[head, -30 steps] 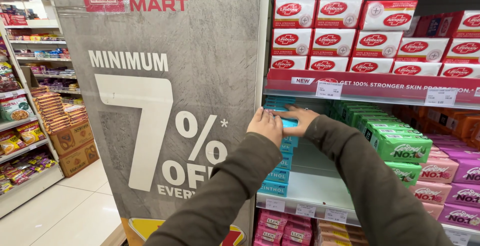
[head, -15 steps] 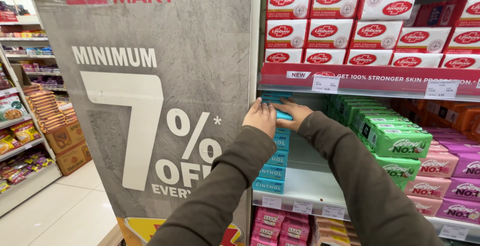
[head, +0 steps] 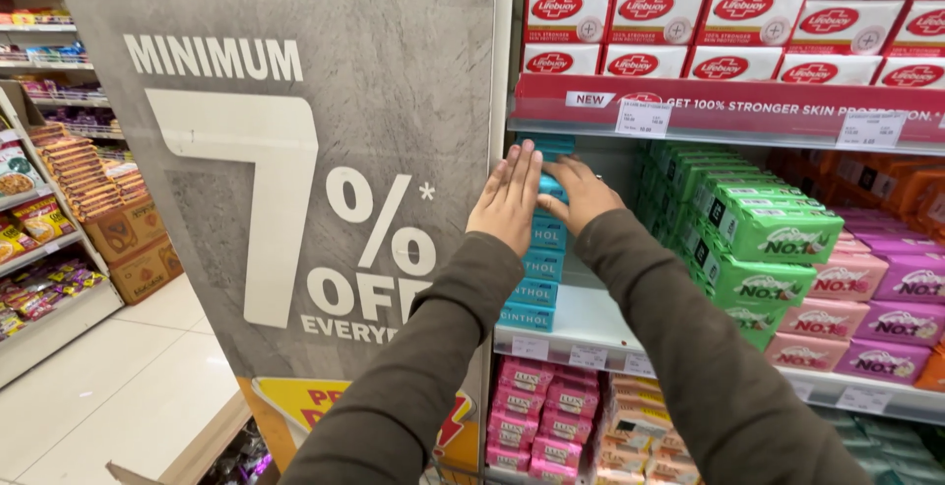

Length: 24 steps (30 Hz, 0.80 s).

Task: The user is organizing soap bars and other items in a shopping cart and on store shelves.

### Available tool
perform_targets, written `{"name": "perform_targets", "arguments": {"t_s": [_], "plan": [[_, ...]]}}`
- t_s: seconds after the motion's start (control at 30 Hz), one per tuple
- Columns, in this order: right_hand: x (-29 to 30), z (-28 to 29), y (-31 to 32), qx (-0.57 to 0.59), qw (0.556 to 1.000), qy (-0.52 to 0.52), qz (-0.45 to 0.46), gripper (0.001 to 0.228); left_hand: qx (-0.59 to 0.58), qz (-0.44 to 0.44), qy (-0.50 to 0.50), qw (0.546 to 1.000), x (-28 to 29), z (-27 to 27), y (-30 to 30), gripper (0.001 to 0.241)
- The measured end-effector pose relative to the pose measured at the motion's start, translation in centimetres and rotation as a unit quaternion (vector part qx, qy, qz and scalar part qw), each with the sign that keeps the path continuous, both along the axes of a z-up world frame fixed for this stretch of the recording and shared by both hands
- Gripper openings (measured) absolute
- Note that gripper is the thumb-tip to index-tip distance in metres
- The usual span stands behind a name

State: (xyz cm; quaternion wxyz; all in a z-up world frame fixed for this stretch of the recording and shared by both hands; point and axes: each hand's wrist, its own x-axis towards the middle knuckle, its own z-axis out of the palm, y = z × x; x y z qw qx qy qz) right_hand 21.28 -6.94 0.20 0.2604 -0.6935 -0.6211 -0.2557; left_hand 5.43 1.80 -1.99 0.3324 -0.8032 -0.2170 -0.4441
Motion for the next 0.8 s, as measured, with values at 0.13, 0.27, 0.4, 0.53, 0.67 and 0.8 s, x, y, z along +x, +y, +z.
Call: {"name": "perform_targets", "arguments": {"t_s": [0.13, 0.27, 0.4, 0.53, 0.67, 0.8], "plan": [[-5.0, -2.1, -2.1, 0.113, 0.994, 0.002, -0.016, 0.062, -0.023, 0.003, 0.0, 1.0, -1.3, -2.7, -1.6, 0.071], [-8.9, -5.6, -3.1, 0.194, 0.98, 0.004, -0.031, 0.069, -0.08, -0.07, -0.017, 0.994, -2.1, -7.0, -2.8, 0.07], [-11.9, -10.2, -4.9, 0.1, 0.992, 0.068, -0.036, 0.071, -0.142, -0.119, 0.008, 0.983, -3.9, -12.9, -4.3, 0.068], [-12.9, -16.3, -7.0, 0.098, 0.995, 0.037, -0.005, 0.069, -0.248, -0.179, 0.028, 0.951, -5.6, -20.6, -6.5, 0.066], [-16.0, -23.0, -10.0, -0.033, 0.998, -0.055, 0.0, 0.066, -0.348, -0.21, 0.027, 0.913, -9.0, -27.4, -10.1, 0.067], [-18.4, -32.9, -12.2, -0.082, 0.983, 0.138, 0.091, 0.061, -0.432, -0.229, -0.005, 0.872, -12.6, -36.4, -13.3, 0.063]]}}
